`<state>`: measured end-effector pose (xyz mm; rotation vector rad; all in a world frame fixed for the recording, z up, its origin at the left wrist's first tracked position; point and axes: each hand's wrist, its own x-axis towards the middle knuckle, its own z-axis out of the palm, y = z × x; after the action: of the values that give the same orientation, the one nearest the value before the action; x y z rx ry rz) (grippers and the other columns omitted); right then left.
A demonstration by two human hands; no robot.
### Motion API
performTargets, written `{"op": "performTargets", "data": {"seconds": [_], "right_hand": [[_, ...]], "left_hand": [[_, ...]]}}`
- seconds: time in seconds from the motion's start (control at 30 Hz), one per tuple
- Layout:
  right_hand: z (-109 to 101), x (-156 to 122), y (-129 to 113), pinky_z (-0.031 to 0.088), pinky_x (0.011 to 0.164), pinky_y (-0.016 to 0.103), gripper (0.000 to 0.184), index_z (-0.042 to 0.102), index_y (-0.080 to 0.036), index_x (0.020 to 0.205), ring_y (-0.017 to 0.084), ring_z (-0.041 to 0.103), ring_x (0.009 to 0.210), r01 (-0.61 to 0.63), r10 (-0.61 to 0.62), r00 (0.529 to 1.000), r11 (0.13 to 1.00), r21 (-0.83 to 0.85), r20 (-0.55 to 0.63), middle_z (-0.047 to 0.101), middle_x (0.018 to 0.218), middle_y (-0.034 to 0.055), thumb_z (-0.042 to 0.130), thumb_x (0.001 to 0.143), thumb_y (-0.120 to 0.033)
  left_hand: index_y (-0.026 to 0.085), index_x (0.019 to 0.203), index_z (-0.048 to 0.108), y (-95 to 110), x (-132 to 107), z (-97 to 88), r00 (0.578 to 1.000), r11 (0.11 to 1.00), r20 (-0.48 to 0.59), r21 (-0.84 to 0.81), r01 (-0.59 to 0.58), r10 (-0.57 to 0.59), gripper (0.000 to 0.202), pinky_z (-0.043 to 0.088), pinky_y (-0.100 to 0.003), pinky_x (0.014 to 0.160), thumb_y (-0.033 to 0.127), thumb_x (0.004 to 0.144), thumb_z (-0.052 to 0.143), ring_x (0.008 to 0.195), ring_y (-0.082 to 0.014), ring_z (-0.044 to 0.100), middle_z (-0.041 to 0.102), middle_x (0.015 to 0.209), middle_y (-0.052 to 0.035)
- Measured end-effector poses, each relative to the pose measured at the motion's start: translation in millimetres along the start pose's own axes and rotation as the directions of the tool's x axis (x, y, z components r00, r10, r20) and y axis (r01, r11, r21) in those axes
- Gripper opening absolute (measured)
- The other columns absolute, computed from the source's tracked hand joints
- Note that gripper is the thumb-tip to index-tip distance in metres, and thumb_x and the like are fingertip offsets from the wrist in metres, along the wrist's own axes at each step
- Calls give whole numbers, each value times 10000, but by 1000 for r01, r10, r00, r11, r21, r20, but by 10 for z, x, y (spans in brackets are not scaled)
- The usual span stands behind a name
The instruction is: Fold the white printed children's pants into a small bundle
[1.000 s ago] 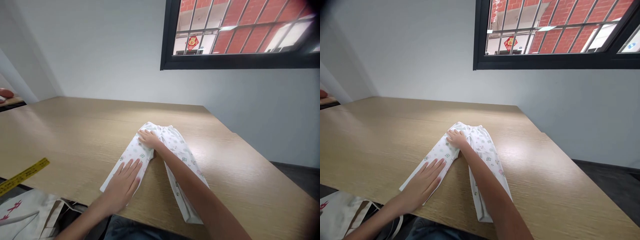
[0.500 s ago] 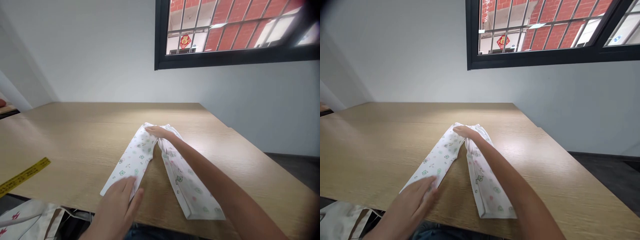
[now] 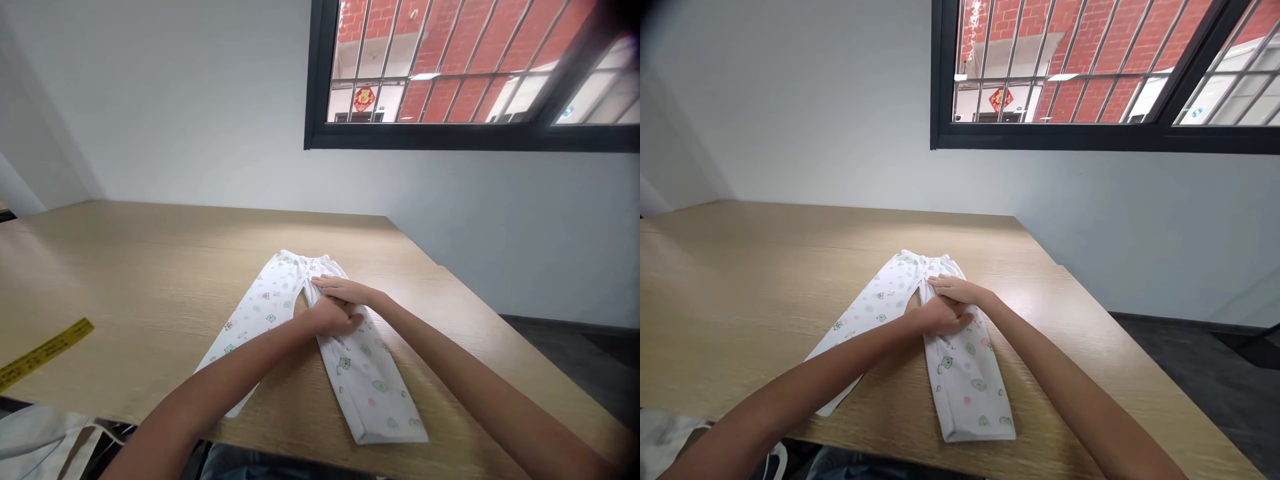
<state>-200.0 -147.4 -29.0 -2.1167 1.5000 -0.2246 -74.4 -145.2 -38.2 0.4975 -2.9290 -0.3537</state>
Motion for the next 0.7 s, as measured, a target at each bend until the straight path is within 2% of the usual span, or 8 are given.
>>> {"op": "performTargets", "data": {"seconds": [0.1,0.23,0.43,0.5,0.57,0.63,0.67,0.7], "right_hand": [[55,77,121,51,1102,332,552,205,-153,1421,170,69,1328,40,-46,998,989,-144,-39,153,1421,-36,224,917,-378],[93,184,230,61,1095,334,522,206,-199,1421,165,91,1326,-23,-10,991,970,-240,-137,153,1420,-40,197,939,-400],[62,257,213,42,1101,354,490,219,-218,1416,165,105,1324,-89,42,979,968,-235,-197,164,1419,-36,201,953,-378],[57,288,228,52,1100,372,490,204,-220,1420,179,87,1326,-111,59,976,963,-245,-209,148,1423,-32,189,956,-375],[66,320,249,62,1096,386,486,196,-224,1422,189,57,1329,-133,76,973,956,-261,-218,133,1426,-34,173,959,-369],[87,335,255,61,1093,391,473,231,-228,1413,184,45,1330,-160,90,967,943,-293,-237,135,1425,-40,169,961,-354],[99,333,249,53,1092,391,465,256,-227,1405,176,55,1330,-186,103,959,932,-312,-265,139,1425,-41,181,960,-336],[112,324,236,48,1091,390,458,273,-216,1398,169,70,1328,-231,125,941,916,-329,-313,141,1425,-35,204,955,-309]], "left_hand": [[132,1360,281,195,-273,58,988,990,50,-14,-143,144,533,166,-460,1092,410,905,304,1310,-279,166,224,1401,-124],[153,1372,239,548,-803,91,951,950,28,-56,-306,308,546,192,-456,1090,443,910,253,1320,-252,145,216,1414,-66],[163,1309,358,840,-1243,454,864,917,-310,172,-359,396,584,345,-347,1023,542,881,239,1230,-182,345,305,1379,11],[160,1200,485,939,-1199,644,778,927,-506,245,-284,372,605,403,-312,947,567,878,173,1139,-171,436,414,1308,5],[141,994,598,1078,-1112,801,604,960,-746,229,-163,281,636,441,-289,833,527,895,102,989,-166,522,562,1114,-16],[111,798,614,1228,-1036,892,391,983,-903,175,-47,179,666,433,-287,691,434,914,43,801,-166,555,608,871,-56],[99,748,602,1291,-1012,910,316,989,-938,150,6,140,661,409,-289,634,383,919,31,725,-164,547,594,785,-72],[90,732,593,1340,-999,911,290,990,-951,131,59,108,624,383,-290,599,329,923,49,678,-163,535,575,736,-83]]}}
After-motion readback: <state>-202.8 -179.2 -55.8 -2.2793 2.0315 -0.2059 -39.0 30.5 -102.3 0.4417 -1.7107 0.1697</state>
